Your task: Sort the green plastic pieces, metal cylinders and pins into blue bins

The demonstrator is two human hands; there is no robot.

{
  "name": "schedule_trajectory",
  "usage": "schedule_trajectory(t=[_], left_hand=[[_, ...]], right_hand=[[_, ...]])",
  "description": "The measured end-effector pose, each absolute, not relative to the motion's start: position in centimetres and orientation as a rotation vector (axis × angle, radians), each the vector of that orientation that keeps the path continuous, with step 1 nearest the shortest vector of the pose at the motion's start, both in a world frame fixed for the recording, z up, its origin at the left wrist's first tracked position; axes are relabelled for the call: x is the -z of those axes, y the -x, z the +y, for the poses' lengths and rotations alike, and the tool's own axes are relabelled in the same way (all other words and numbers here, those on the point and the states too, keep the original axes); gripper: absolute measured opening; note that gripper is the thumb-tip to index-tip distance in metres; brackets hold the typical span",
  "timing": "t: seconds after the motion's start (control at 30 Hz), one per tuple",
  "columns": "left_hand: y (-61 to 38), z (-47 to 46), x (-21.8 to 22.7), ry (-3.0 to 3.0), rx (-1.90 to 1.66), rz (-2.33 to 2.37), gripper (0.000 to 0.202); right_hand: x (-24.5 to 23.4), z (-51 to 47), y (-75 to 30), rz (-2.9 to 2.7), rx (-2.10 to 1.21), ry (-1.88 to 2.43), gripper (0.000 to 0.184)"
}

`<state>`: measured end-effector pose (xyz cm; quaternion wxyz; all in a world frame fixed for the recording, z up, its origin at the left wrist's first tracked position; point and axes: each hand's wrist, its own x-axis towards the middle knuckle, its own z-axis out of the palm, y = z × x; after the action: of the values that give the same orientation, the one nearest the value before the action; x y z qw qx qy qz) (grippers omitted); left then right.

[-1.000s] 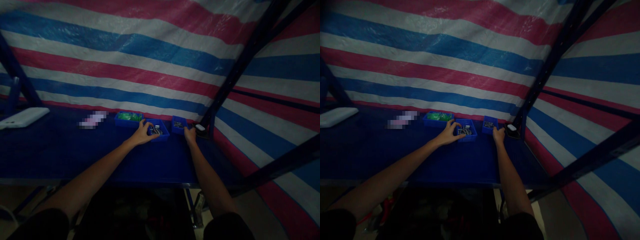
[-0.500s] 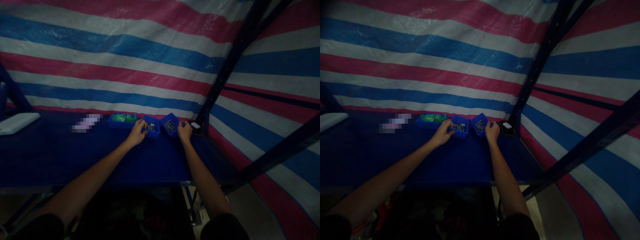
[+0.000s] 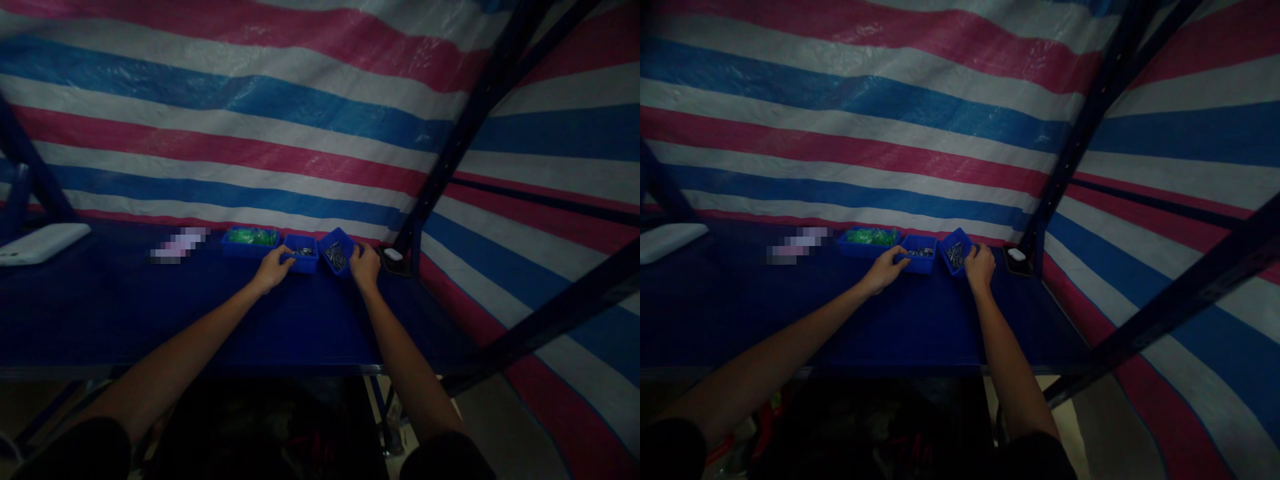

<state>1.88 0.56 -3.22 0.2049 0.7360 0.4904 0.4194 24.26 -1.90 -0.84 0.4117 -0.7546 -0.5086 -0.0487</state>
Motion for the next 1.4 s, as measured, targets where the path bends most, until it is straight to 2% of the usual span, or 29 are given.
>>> schedule_trajectory(t=[0.2,0.67,0.9,1.13,1.27,1.4], left_hand=[[-1.5,0.6,2.9,-2.224,-0.925,1.37,0.012],[-1.4,1.0,2.8,-2.386,-0.875,1.369,0.009],[-1.3,1.1,2.9,-2.413,-0.922,1.311,0.005],[-1.1,1.2,2.5,-2.4,-1.265,1.191,0.013],[-1.0,1.0,2.0,-2.541,-1.255,1.121,0.018],[-1.1,0.5,1.5,-2.611,-1.267,1.161,0.02]], right_hand=[[0.9,-1.7,-24.8,-1.229,0.078,2.006,0.036],[1.5,-1.1,-25.7,-1.282,0.242,1.949,0.034],[1.7,-1.0,-26.0,-1.278,0.241,1.9,0.036],[0.9,-2.0,-25.0,-1.27,0.092,1.899,0.038],[0.6,-2.5,-24.3,-1.404,0.038,1.914,0.038],[0.5,-3.0,-23.0,-1.464,0.137,1.88,0.041]])
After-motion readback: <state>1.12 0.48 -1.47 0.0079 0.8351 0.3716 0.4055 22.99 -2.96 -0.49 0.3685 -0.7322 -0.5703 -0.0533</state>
